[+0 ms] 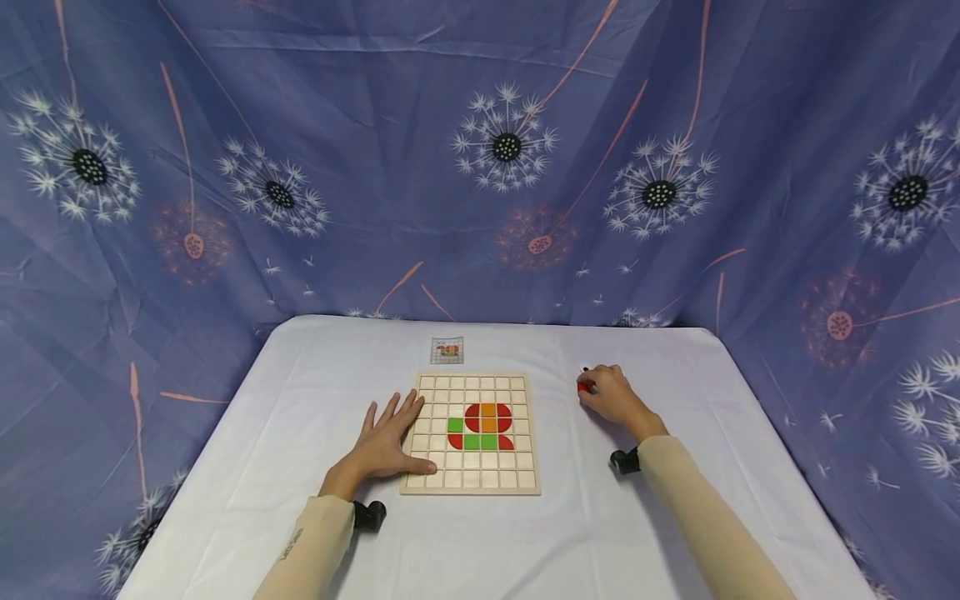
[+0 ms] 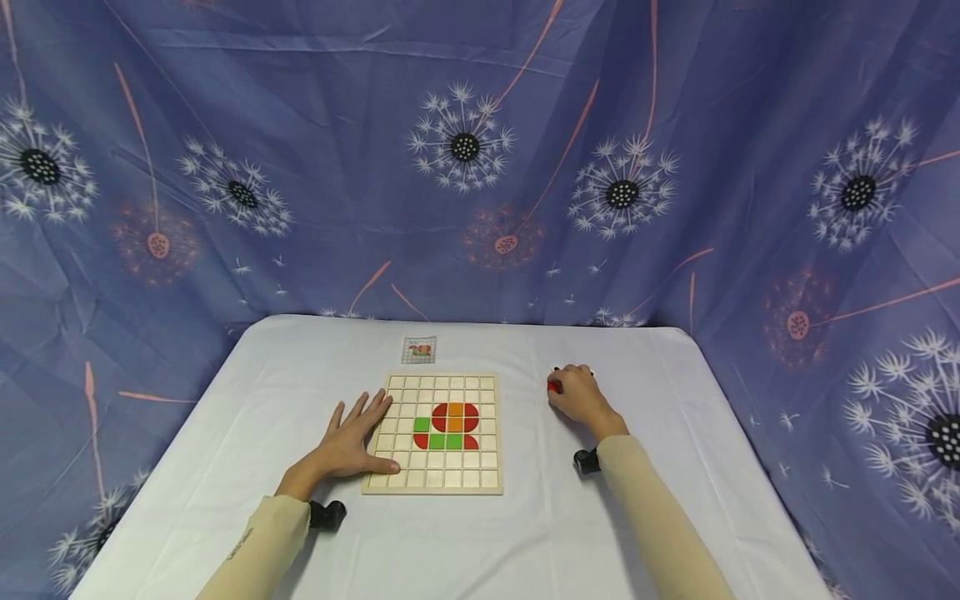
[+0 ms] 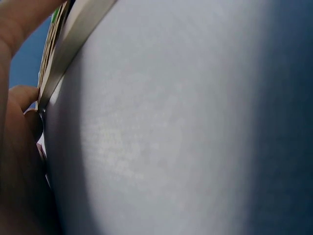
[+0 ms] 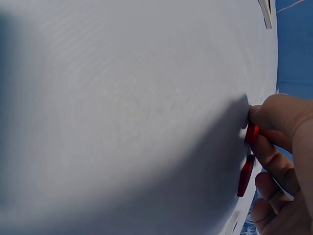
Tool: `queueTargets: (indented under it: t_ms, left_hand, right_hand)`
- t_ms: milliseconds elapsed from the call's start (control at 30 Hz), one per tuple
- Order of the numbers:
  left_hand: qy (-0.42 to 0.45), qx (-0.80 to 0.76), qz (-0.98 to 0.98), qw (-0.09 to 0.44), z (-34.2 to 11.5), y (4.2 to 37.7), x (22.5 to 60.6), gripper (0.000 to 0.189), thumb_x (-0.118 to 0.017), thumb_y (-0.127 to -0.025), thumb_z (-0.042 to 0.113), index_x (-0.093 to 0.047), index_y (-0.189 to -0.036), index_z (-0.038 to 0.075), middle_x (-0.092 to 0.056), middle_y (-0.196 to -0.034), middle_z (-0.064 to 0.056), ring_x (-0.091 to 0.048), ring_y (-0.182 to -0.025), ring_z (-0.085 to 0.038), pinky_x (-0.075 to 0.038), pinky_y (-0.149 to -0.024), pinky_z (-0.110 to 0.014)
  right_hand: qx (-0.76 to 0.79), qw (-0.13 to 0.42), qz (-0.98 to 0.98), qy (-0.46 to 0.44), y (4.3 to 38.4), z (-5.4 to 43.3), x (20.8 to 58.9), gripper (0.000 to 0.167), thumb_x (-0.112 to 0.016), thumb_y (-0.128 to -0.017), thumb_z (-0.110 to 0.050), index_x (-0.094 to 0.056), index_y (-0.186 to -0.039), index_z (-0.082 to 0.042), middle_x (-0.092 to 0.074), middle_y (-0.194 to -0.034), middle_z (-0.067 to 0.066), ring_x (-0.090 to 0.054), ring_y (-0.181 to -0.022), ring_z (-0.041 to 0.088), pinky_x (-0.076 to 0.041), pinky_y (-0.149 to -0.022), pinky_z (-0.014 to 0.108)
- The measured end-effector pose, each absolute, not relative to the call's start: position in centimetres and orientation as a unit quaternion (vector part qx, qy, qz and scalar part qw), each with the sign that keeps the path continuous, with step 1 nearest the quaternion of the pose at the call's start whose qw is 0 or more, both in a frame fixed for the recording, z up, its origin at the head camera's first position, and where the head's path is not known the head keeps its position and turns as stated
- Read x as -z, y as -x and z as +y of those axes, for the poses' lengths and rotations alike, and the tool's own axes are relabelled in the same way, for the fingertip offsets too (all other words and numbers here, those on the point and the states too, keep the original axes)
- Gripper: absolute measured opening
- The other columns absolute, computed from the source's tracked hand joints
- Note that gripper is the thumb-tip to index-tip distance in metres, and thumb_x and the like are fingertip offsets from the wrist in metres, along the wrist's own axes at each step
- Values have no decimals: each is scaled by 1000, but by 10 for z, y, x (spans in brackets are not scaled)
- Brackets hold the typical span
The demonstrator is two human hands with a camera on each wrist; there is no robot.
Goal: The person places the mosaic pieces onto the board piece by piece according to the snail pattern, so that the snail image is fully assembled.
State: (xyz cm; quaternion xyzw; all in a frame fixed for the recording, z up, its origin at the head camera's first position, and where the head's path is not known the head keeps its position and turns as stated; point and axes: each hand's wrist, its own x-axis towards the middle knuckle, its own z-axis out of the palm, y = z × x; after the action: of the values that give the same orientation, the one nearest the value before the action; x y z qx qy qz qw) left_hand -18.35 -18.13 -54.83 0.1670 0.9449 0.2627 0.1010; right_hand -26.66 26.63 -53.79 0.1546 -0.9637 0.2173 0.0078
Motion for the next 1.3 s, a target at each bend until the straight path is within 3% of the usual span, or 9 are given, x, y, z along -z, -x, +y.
queueTargets:
  t_ms: [167, 367, 600, 967, 1300]
  left_hand:
    - [-166, -262, 945, 101, -181, 183, 548, 129, -85, -66, 67, -23, -165, 12, -14, -174, -11, -7, -160, -41, 7, -124, -67]
    - [-164, -259, 946, 103, -181, 184, 548, 129, -85, -66, 68, -22, -165, 13, -14, -174, -9, -7, -160, -41, 7, -125, -66]
    - [-165, -259, 946, 103, -181, 184, 549, 130, -84, -66, 68, -22, -166, 13, -14, -174, -10, -7, -160, -41, 7, -124, -66]
    - [-166, -261, 946, 100, -181, 183, 549, 130, -85, -66, 67, -22, -165, 12, -14, -174, -11, -7, -160, -41, 7, -124, -67]
    - [-165, -258, 947, 99, -181, 184, 550, 130, -84, -66, 69, -22, -165, 12, -13, -174, -10, -6, -160, -41, 7, -124, -66]
  right_hand:
    - [-217, 15, -960, -178, 269, 256, 537, 20, -72, -92, -11, -77, -107, 2, -73, -100, 17, -61, -103, 40, -42, -99, 59]
    - [-223, 13, -958, -180, 272, 236, 537, 22, -74, -91, -14, -77, -107, 1, -72, -98, 13, -59, -99, 35, -44, -95, 54]
    - [-227, 17, -952, -206, 276, 211, 533, 23, -73, -92, -15, -77, -110, 0, -74, -102, 14, -65, -102, 34, -43, -102, 54]
    - [-240, 11, -943, -229, 277, 185, 531, 22, -74, -93, -15, -77, -110, -1, -74, -101, 11, -65, -100, 29, -41, -106, 52]
    - [-247, -1, -938, -243, 273, 161, 528, 24, -75, -92, -16, -77, -111, -2, -74, -104, 11, -60, -104, 30, -42, -102, 49]
